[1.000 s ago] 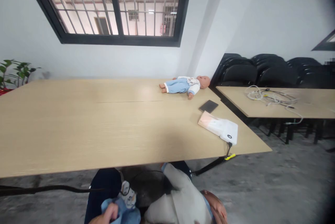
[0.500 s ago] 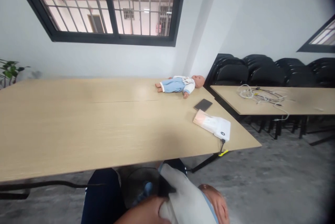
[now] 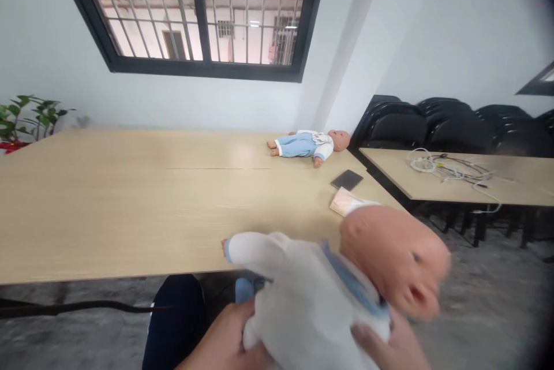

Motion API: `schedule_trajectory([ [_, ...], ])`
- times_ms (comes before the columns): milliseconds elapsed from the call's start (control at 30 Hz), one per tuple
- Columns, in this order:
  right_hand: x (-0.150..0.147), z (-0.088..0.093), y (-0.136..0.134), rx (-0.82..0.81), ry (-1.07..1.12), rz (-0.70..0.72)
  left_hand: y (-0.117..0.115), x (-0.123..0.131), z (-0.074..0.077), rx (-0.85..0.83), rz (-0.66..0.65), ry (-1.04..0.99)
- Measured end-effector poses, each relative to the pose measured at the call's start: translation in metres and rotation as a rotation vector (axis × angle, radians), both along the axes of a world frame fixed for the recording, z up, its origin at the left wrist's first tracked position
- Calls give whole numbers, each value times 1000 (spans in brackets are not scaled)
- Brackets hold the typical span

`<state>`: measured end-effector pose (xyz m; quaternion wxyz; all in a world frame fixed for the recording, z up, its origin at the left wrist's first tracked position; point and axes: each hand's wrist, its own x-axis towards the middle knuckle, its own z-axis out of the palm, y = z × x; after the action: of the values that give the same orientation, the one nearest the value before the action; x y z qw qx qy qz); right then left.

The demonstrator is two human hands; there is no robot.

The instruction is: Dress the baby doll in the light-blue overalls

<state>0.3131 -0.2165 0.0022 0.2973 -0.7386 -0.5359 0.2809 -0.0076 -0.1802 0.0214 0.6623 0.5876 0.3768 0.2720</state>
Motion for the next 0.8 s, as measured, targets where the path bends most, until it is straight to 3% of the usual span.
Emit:
schedule_trajectory([
  [100,-28,38,84,44,340,175,22,-4,-1,79,188,-44],
  [167,-47,53,144,41,503,275,43,-6,-5,70,320,-50],
  [267,-70,54,220,-14,643,322,75,-10,-11,-2,365,-87],
  [367,-84,41,274,-94,705,409,96,-17,-20,-54,346,-92],
  [567,-101,15,340,-203,554,464,102,-29,-39,-114,347,-25],
  [800,-117,11,382,-171,437,511,104,-33,-36,-151,393,-58],
])
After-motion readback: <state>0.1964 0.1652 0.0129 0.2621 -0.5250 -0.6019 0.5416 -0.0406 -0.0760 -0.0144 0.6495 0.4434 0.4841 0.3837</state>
